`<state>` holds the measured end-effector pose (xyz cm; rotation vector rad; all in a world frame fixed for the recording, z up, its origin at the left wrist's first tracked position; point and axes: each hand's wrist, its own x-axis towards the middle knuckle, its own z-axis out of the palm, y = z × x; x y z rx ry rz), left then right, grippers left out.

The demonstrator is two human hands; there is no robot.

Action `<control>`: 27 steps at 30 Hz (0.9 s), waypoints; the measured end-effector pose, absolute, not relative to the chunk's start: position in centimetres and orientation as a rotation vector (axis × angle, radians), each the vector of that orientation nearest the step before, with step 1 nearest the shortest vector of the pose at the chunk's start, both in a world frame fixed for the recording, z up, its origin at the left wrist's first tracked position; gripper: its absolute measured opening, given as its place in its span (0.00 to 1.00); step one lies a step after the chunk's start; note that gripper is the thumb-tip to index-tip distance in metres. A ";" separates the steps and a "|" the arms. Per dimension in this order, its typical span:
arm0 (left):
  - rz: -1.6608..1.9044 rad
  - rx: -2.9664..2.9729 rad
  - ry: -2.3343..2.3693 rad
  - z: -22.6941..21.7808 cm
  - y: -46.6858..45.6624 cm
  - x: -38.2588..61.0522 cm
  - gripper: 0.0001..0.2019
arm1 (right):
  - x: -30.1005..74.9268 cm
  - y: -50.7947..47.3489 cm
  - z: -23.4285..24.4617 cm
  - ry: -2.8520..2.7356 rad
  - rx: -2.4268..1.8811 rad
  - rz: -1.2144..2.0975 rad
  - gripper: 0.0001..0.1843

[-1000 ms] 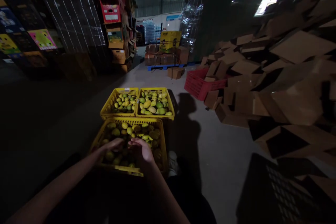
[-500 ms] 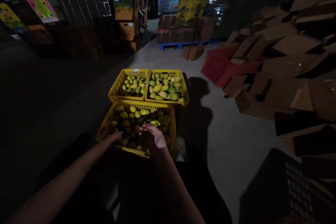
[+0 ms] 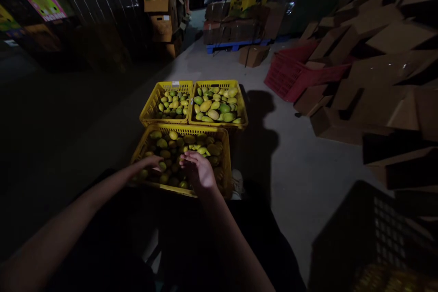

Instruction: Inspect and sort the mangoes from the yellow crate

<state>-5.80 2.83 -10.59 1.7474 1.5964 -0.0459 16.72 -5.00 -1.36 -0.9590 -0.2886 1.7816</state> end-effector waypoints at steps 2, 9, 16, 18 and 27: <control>-0.069 1.713 1.502 -6.7 3.2 -5.2 0.26 | 16.3 -5.2 -0.6 -0.248 -1.028 1.753 0.06; 0.346 1.475 1.165 5.9 2.3 -4.6 0.26 | 14.7 -6.0 1.2 -0.068 -0.783 2.012 0.11; -0.079 1.591 1.550 -4.0 1.5 -5.3 0.14 | 16.6 -6.1 2.7 0.123 -0.620 1.922 0.12; -0.207 1.630 1.581 -7.9 0.9 -4.8 0.12 | 17.3 -6.0 3.0 0.172 -0.649 1.820 0.11; -0.373 2.137 1.587 -16.9 2.0 1.1 0.26 | 20.3 -5.9 3.7 0.140 -0.620 1.722 0.11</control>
